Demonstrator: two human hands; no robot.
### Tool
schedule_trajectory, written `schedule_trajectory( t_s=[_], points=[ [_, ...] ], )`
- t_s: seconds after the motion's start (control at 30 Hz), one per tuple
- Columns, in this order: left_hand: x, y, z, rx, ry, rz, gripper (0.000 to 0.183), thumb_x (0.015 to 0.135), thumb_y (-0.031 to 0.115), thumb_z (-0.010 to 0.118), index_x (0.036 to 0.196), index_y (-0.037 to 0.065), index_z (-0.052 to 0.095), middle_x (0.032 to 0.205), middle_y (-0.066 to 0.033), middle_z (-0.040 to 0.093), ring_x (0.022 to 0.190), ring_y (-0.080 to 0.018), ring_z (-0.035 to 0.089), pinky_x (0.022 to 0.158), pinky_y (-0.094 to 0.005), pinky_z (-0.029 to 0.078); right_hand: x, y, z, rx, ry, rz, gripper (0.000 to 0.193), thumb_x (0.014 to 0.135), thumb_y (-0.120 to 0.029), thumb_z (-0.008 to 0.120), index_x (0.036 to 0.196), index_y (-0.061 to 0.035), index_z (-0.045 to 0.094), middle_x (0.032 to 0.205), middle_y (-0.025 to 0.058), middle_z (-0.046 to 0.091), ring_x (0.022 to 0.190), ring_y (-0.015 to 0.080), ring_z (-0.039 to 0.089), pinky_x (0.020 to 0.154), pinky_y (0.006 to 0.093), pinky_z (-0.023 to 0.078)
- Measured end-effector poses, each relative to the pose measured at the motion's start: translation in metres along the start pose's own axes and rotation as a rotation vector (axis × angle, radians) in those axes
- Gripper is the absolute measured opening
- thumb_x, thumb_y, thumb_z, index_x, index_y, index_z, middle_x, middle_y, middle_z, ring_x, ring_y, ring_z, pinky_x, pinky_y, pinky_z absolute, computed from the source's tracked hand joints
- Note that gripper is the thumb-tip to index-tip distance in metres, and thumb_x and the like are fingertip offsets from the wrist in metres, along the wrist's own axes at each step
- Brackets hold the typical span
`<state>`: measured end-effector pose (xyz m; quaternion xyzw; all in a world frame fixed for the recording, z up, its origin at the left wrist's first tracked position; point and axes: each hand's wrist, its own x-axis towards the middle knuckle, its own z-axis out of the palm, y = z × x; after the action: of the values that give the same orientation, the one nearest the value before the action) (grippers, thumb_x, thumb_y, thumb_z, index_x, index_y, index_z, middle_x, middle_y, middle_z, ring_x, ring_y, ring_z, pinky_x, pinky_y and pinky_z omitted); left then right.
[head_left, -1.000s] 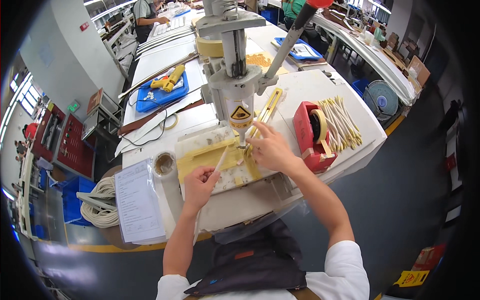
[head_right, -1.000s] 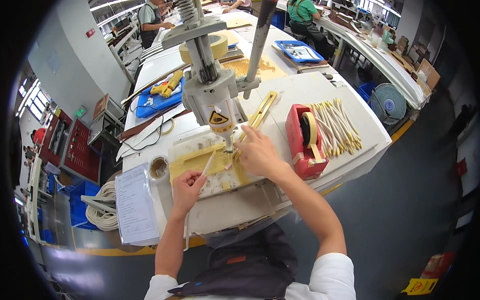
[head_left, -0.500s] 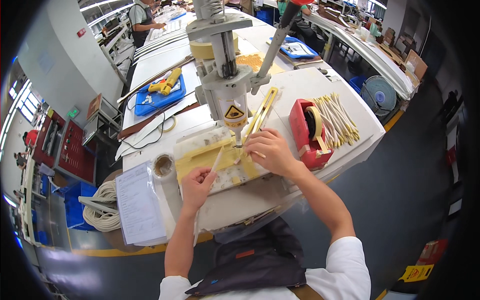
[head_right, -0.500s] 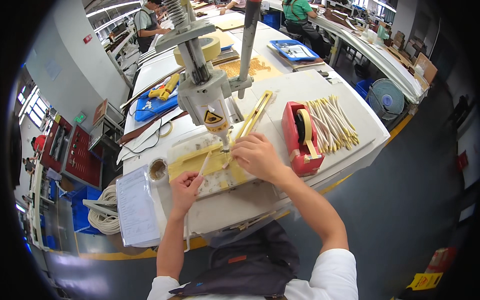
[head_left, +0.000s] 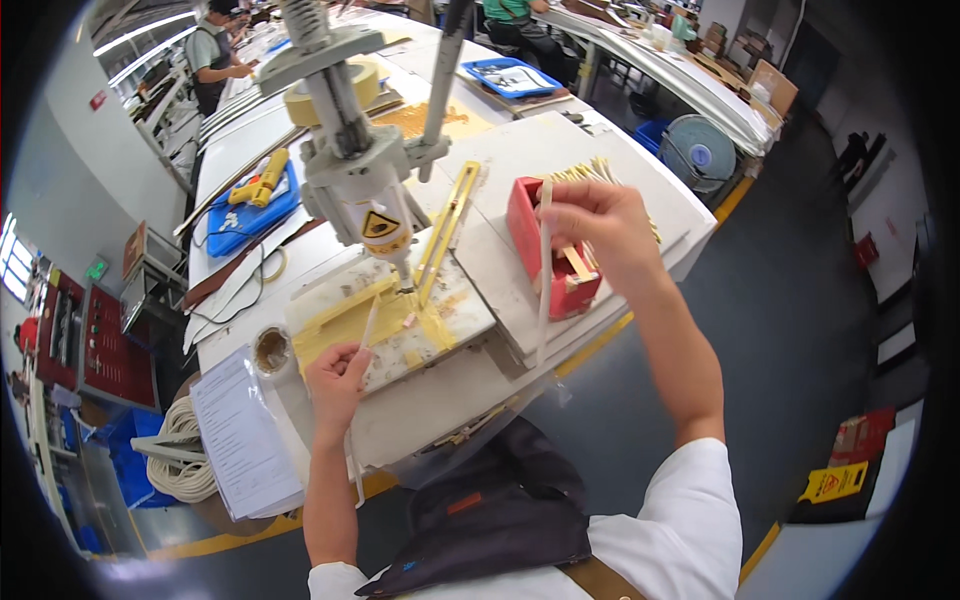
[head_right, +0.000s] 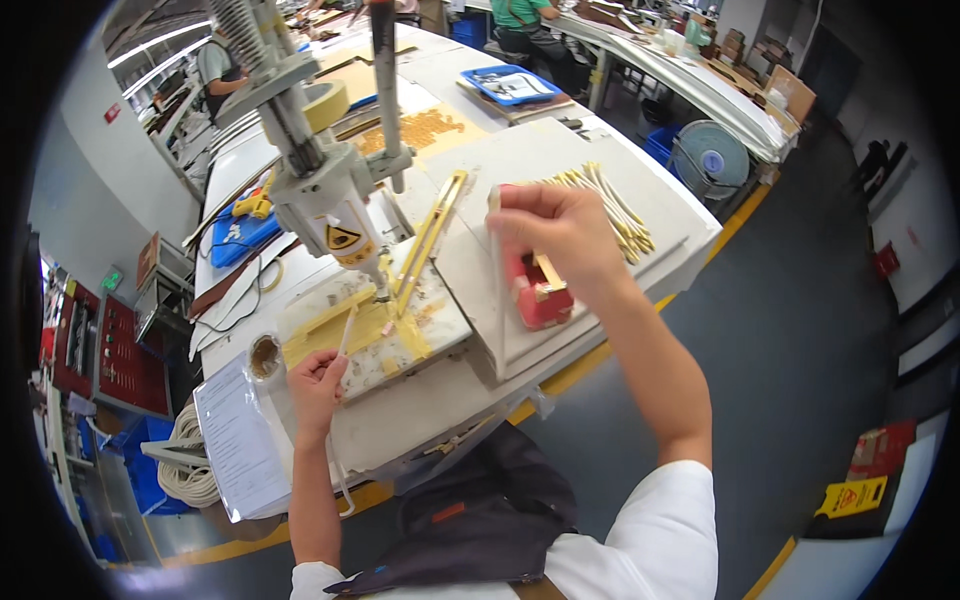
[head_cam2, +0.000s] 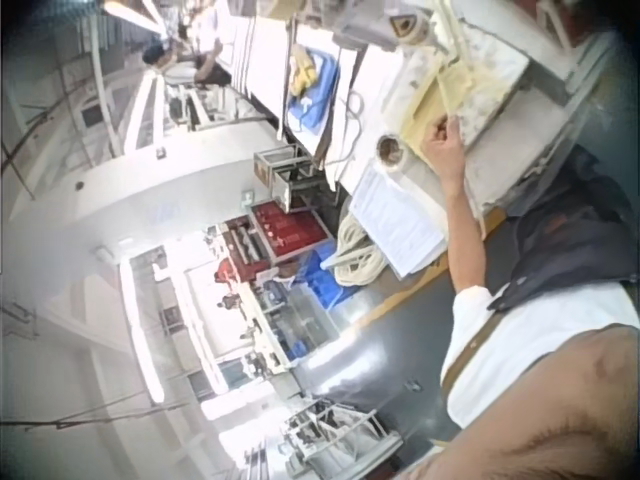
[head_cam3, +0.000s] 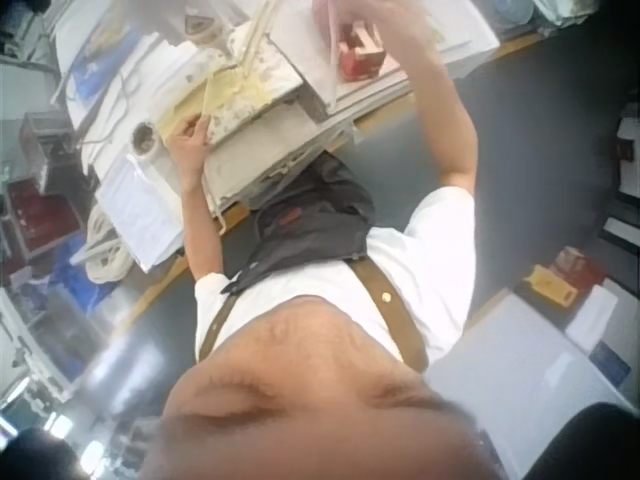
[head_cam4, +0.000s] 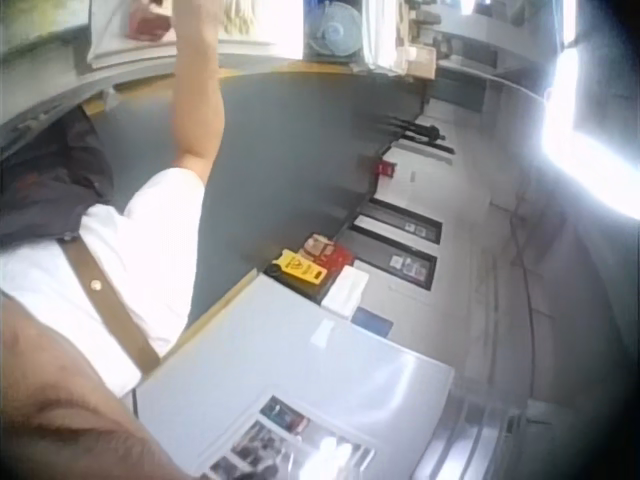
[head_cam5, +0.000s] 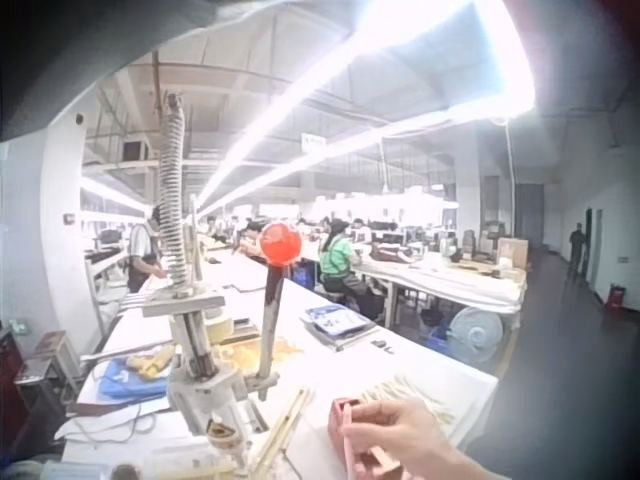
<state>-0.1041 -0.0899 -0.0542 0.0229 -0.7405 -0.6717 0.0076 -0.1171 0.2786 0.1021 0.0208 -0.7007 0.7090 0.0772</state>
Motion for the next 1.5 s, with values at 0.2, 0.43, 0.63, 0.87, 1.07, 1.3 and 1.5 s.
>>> schedule_trajectory(
  t_s=[0.2,0.43,0.63,0.87,1.07,1.3,1.5],
  points=[
    [0.0,0.002,0.001,0.017,0.002,0.006,0.016,0.092,0.007,0.073,0.1,-0.006,0.07,0.076,0.0006,0.065,0.055,-0.0014,0.05,0.048,-0.0176,0.038,0.053,0.002,-0.073,-0.087,0.092,0.024,0.027,0.085,-0.012,0.079,0.107,0.004,0.074,0.087,0.005,0.071,0.073,0.0082,0.065,0.07,0.0226,0.057],
    [0.002,-0.002,-0.002,0.033,-0.013,0.047,0.014,0.091,0.004,0.072,0.1,-0.006,0.07,0.076,-0.0007,0.065,0.055,-0.0016,0.051,0.048,-0.0179,0.039,0.12,0.06,-0.144,-0.266,0.201,0.084,0.028,0.086,-0.012,0.077,0.109,0.0027,0.075,0.089,0.0046,0.072,0.071,0.0088,0.061,0.068,0.025,0.053],
    [0.001,0.0,-0.001,-0.007,-0.03,0.057,0.014,0.091,0.004,0.072,0.1,-0.006,0.07,0.077,-0.0014,0.066,0.055,-0.0022,0.052,0.048,-0.0181,0.04,0.132,0.102,-0.157,-0.521,0.312,-0.011,0.03,0.087,-0.014,0.075,0.113,0.0016,0.075,0.096,0.0093,0.076,0.08,0.0129,0.068,0.076,0.0281,0.055],
    [-0.005,0.009,-0.002,-0.064,-0.053,0.0,0.015,0.091,0.005,0.073,0.101,-0.005,0.07,0.076,-0.0026,0.066,0.055,-0.0037,0.053,0.048,-0.0198,0.041,0.046,0.052,-0.06,-0.529,0.311,-0.378,0.024,0.087,-0.012,0.073,0.108,-0.0011,0.077,0.092,0.0115,0.077,0.082,0.0139,0.07,0.073,0.0275,0.055],
    [-0.053,0.025,0.014,0.048,-0.296,0.015,0.016,0.09,0.006,0.074,0.105,0.0,0.074,0.084,-0.0016,0.065,0.06,-0.0049,0.057,0.051,-0.0207,0.044,-0.052,0.05,0.07,-0.831,-0.403,-0.865,0.037,0.075,-0.011,0.082,0.111,-0.0111,0.074,0.1,0.0069,0.069,0.102,0.0227,0.067,0.09,0.0375,0.051],
    [-0.089,0.046,-0.019,0.372,-0.259,0.029,0.022,0.086,0.004,0.077,0.107,0.001,0.076,0.087,-0.0033,0.068,0.069,-0.0055,0.057,0.059,-0.0238,0.045,-0.047,0.116,0.098,-0.682,-0.654,-0.666,0.024,0.077,-0.014,0.082,0.1,-0.0116,0.076,0.087,0.0037,0.069,0.089,0.0249,0.066,0.086,0.0376,0.05],
    [-0.079,0.049,-0.079,0.468,0.139,0.03,0.017,0.084,0.006,0.077,0.1,0.002,0.078,0.087,-0.0069,0.072,0.077,-0.0133,0.064,0.07,-0.0277,0.049,-0.026,0.139,0.116,-0.575,-0.435,-0.495,0.016,0.079,-0.012,0.083,0.094,-0.0076,0.078,0.088,0.007,0.071,0.084,0.0248,0.064,0.076,0.0358,0.05]
  ],
)
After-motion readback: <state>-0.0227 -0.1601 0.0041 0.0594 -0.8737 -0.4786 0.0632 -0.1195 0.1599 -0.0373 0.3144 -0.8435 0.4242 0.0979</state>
